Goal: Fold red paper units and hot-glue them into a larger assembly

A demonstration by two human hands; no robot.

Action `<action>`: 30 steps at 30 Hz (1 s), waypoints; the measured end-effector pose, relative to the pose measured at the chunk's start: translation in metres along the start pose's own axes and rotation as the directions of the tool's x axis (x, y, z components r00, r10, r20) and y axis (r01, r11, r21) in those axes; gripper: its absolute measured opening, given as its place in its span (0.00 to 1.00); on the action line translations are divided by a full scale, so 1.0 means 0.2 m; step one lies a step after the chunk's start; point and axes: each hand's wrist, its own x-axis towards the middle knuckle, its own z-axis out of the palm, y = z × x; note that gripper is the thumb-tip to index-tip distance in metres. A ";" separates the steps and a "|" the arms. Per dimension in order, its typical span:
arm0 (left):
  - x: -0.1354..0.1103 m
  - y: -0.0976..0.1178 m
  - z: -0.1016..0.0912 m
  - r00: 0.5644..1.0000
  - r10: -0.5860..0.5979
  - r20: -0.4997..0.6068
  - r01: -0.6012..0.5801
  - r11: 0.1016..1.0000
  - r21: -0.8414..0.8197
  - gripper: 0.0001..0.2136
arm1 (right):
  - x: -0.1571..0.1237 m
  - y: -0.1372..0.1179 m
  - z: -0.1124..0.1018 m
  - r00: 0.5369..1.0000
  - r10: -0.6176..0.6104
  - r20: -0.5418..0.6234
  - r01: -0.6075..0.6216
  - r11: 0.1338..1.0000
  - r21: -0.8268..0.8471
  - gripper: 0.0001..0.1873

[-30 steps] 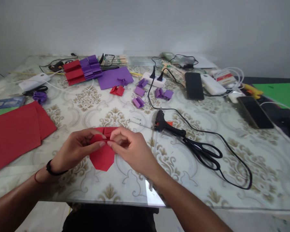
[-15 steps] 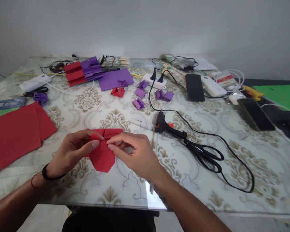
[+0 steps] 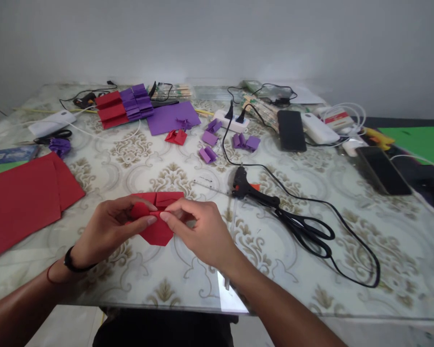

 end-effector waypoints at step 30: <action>0.02 -0.05 0.00 0.997 -0.075 0.029 0.079 0.987 -0.139 0.12 | 0.02 0.03 -0.02 0.995 0.099 0.031 -0.102 0.987 0.123 0.12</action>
